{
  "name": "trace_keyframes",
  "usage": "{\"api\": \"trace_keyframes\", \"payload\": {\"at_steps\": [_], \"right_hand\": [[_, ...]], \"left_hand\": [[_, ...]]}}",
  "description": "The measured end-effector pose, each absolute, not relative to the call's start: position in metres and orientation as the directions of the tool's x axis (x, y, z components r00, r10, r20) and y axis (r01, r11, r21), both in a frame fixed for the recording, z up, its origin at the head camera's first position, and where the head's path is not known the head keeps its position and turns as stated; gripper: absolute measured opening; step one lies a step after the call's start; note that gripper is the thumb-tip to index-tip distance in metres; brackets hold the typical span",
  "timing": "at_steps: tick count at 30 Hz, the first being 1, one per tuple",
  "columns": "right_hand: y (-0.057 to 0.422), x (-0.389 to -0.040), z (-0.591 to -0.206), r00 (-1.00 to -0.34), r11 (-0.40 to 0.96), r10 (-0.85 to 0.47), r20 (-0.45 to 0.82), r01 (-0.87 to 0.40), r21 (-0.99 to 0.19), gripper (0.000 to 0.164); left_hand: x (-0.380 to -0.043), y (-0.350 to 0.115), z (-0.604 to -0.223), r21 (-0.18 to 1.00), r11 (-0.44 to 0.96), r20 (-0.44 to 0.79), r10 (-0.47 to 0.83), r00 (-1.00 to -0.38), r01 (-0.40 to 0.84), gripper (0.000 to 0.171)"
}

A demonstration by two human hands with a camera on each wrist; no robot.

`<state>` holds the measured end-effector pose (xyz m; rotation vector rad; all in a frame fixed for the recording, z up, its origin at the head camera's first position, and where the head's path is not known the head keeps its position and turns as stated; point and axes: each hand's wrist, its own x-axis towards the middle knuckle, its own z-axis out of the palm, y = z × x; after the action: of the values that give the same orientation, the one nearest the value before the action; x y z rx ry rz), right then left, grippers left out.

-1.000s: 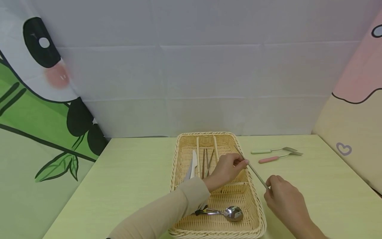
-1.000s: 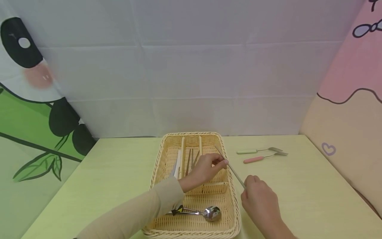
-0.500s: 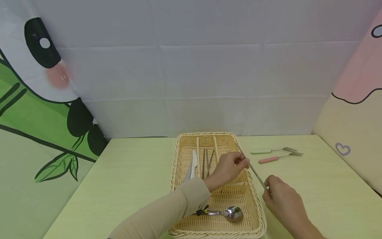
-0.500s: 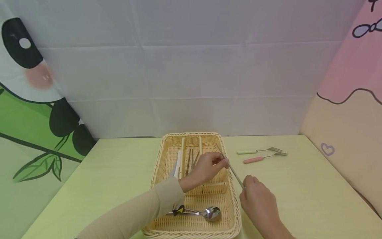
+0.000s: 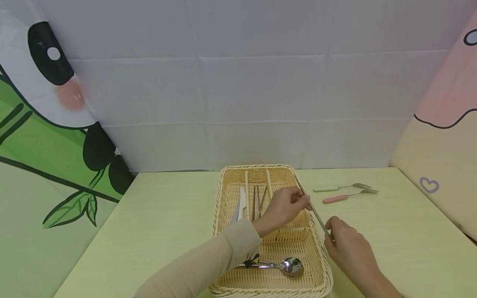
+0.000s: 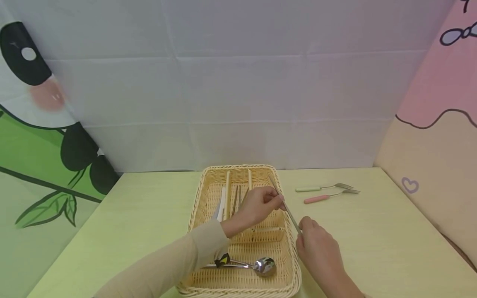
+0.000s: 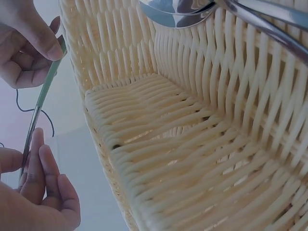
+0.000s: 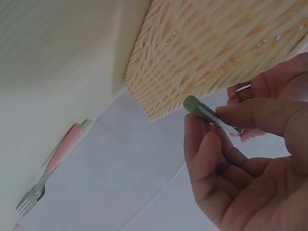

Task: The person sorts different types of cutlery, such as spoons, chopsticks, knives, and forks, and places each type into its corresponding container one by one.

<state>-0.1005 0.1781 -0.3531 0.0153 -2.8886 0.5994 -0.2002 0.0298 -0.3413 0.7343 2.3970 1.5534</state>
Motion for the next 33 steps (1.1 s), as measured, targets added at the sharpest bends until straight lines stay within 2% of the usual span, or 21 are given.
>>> {"api": "trace_keyframes", "payload": {"at_steps": [27, 33], "right_hand": [[0.192, -0.107, -0.354, -0.968, 0.933, 0.017, 0.252, -0.076, -0.353, 0.015], [0.203, -0.113, -0.359, -0.967, 0.932, 0.029, 0.254, -0.065, -0.355, 0.016]], "left_hand": [[-0.22, 0.0, -0.322, 0.877, 0.339, 0.196, 0.395, -0.898, 0.341, 0.022], [-0.226, -0.009, -0.321, 0.893, 0.325, 0.189, 0.355, -0.915, 0.311, 0.022]]}}
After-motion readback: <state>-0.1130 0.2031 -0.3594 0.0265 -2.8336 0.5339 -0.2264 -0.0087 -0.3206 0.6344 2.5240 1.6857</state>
